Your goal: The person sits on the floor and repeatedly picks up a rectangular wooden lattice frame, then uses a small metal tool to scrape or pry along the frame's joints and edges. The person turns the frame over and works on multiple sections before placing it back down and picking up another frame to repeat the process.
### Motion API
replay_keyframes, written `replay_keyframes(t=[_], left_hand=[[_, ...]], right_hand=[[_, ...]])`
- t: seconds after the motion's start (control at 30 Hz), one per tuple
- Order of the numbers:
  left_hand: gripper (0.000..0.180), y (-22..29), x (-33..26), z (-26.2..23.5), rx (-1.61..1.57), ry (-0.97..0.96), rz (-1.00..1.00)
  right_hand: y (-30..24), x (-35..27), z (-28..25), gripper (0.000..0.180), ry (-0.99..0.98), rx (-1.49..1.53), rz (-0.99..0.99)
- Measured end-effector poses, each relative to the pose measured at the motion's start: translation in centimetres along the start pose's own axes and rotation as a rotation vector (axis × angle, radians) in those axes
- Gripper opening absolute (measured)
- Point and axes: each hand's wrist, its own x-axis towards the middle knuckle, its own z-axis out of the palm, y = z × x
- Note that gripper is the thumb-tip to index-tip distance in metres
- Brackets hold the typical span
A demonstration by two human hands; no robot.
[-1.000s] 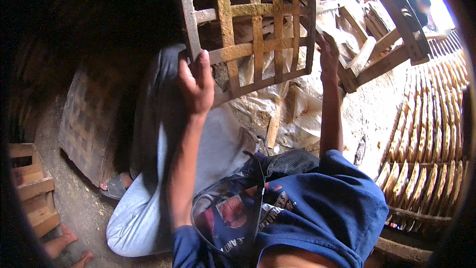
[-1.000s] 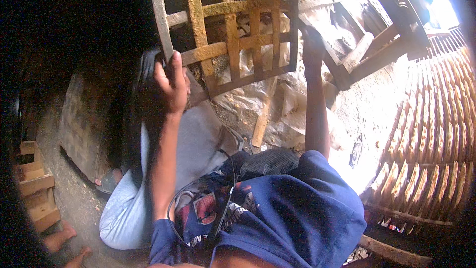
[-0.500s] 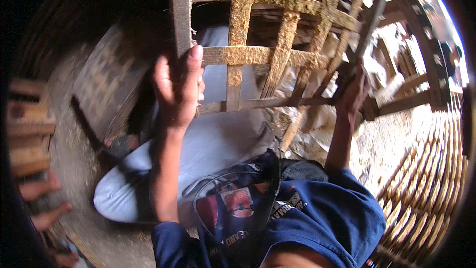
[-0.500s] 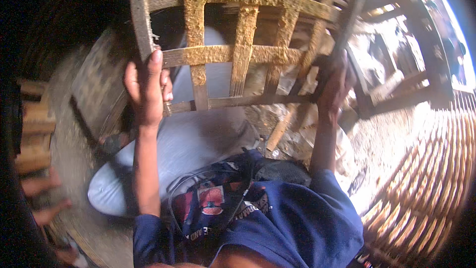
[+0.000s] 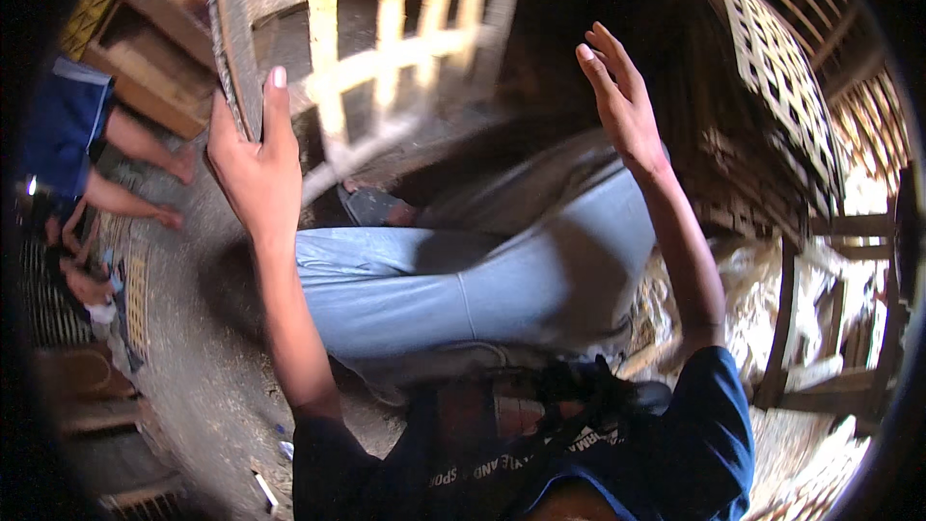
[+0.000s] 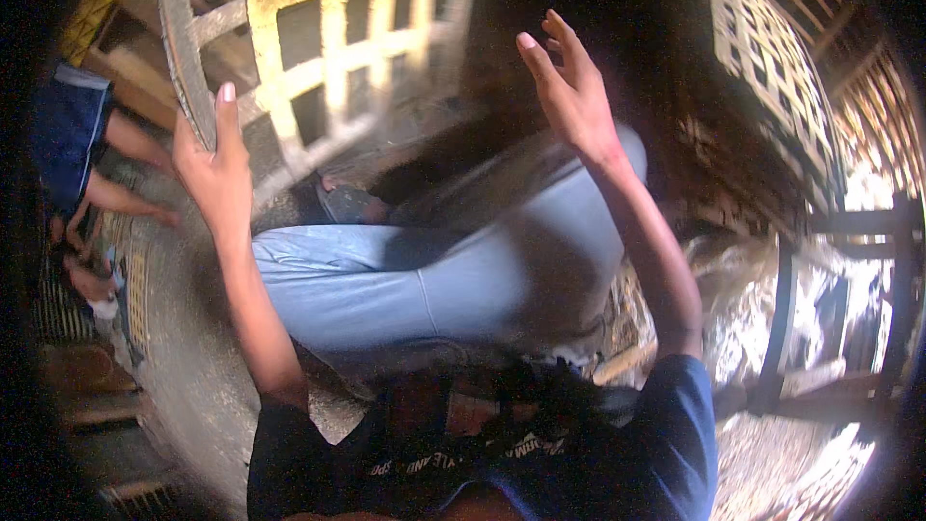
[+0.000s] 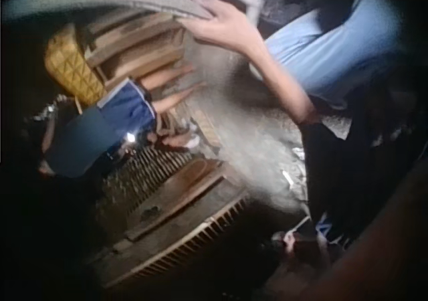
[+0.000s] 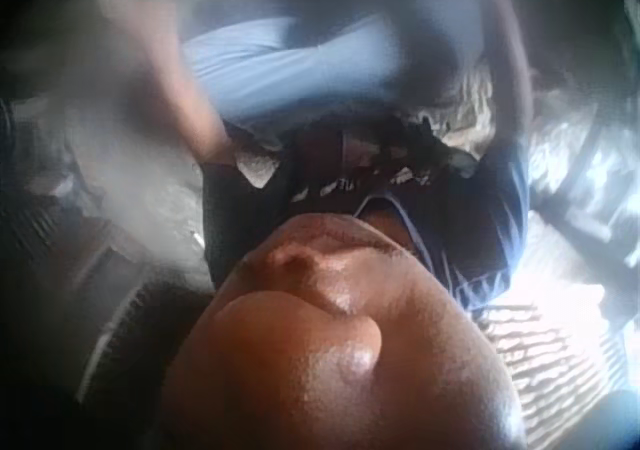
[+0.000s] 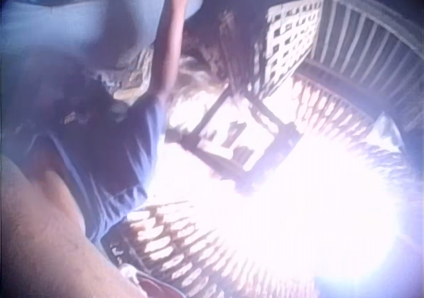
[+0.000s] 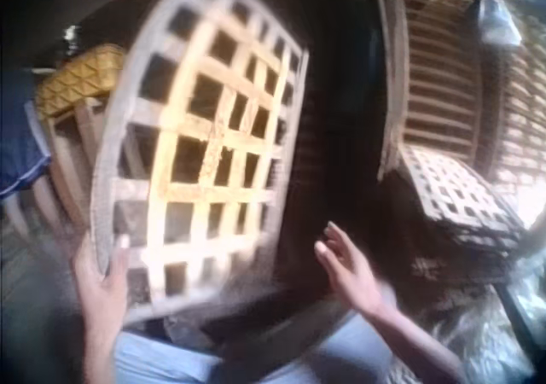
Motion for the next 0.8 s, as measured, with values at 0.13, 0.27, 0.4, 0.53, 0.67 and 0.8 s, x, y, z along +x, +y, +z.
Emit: replay_keyframes(t=[0.13, 0.27, 0.4, 0.53, 0.67, 0.8], left_hand=[[0.019, -1.8, 4.1, -2.6, 0.642, 0.268, 0.682], [0.025, -3.6, 4.6, -4.3, 0.97, 0.168, 0.882], [0.018, -7.2, 3.5, -3.5, 0.933, 0.08, 0.959], [0.02, -11.1, 0.1, -1.7, 0.885, -0.084, 0.913], [0.025, -13.5, -0.8, -1.0, 0.88, -0.051, 0.854], [0.032, -15.4, 1.9, 0.1, 0.92, 0.027, 0.689]], right_hand=[[-6.5, 3.9, 4.1, 0.087, -0.092, 0.473, -0.11], [-11.1, 5.3, 4.7, 0.11, -0.122, 1.395, 0.195], [-5.3, 7.2, 7.6, 0.061, 0.152, 1.055, 0.314], [-0.1, 7.3, 9.4, 0.025, 0.375, 0.716, 0.37], [1.7, 5.9, 9.5, 0.028, 0.277, 0.76, 0.381], [1.7, 5.2, 10.1, 0.028, 0.134, 0.917, 0.443]])
